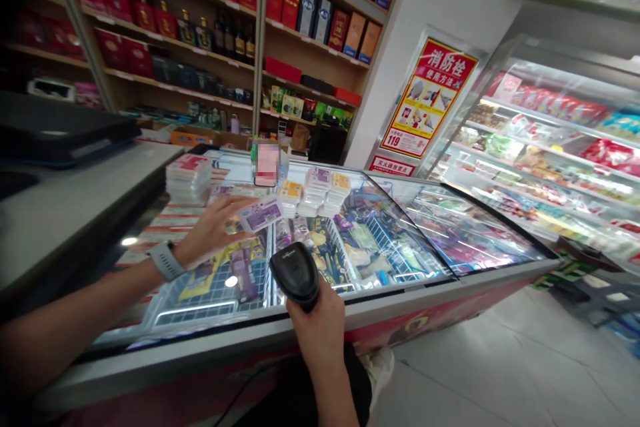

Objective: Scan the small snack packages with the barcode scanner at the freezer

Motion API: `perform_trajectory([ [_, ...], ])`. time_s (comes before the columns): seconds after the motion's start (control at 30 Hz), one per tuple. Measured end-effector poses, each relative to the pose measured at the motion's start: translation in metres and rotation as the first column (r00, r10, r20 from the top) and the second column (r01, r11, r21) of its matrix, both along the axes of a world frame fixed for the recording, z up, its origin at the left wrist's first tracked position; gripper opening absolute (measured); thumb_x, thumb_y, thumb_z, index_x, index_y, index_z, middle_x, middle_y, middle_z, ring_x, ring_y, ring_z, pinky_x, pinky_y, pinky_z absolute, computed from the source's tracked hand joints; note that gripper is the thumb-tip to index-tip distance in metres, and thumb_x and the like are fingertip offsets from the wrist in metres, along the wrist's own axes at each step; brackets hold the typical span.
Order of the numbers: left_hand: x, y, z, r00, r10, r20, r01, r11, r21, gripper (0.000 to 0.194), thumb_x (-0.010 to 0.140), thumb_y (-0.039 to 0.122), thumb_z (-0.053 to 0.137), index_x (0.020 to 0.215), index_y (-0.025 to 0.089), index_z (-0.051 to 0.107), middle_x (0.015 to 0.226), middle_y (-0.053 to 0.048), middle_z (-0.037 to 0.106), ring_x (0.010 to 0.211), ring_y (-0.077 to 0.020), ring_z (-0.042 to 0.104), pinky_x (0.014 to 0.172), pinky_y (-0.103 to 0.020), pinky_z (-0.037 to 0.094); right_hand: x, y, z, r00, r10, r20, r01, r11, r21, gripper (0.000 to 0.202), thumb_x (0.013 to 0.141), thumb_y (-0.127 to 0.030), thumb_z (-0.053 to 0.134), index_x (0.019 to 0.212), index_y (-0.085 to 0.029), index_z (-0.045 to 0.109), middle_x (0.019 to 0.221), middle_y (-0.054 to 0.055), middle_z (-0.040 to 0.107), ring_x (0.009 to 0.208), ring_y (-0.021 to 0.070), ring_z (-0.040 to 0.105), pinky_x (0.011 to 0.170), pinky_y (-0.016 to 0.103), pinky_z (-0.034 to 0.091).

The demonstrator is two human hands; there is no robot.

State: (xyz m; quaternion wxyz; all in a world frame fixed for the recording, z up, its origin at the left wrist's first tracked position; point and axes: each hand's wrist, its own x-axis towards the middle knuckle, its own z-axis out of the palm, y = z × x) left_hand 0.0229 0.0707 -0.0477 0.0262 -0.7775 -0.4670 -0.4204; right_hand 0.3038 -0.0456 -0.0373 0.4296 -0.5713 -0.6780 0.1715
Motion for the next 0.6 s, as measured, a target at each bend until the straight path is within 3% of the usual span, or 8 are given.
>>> perform_trajectory([
  [0.37, -0.011, 0.002, -0.006, 0.996, -0.088, -0.013, 0.087, 0.992, -0.089, 0.066, 0.079, 0.049, 0.072, 0.141, 0.035, 0.052, 0.137, -0.007, 0.056, 0.129, -0.028, 0.049, 0.114, -0.049, 0.034, -0.01, -0.009, 0.001, 0.996, -0.066, 0.063, 0.068, 0.997, -0.021, 0.012, 0.076, -0.032, 0.065, 0.08, -0.021, 0.065, 0.07, 0.003, 0.069, 0.064, 0.0203, 0.063, 0.062, 0.027, 0.047],
  [0.6, -0.012, 0.003, -0.008, 0.997, -0.076, 0.007, 0.076, 0.995, -0.063, 0.066, 0.08, 0.05, 0.071, 0.141, 0.037, 0.051, 0.138, -0.004, 0.056, 0.131, -0.0266, 0.049, 0.115, -0.046, 0.033, -0.005, -0.007, 0.005, 0.99, -0.086, 0.109, 0.092, 0.995, -0.046, 0.014, 0.076, -0.034, 0.064, 0.081, -0.021, 0.066, 0.071, 0.003, 0.069, 0.066, 0.0213, 0.063, 0.064, 0.028, 0.046],
])
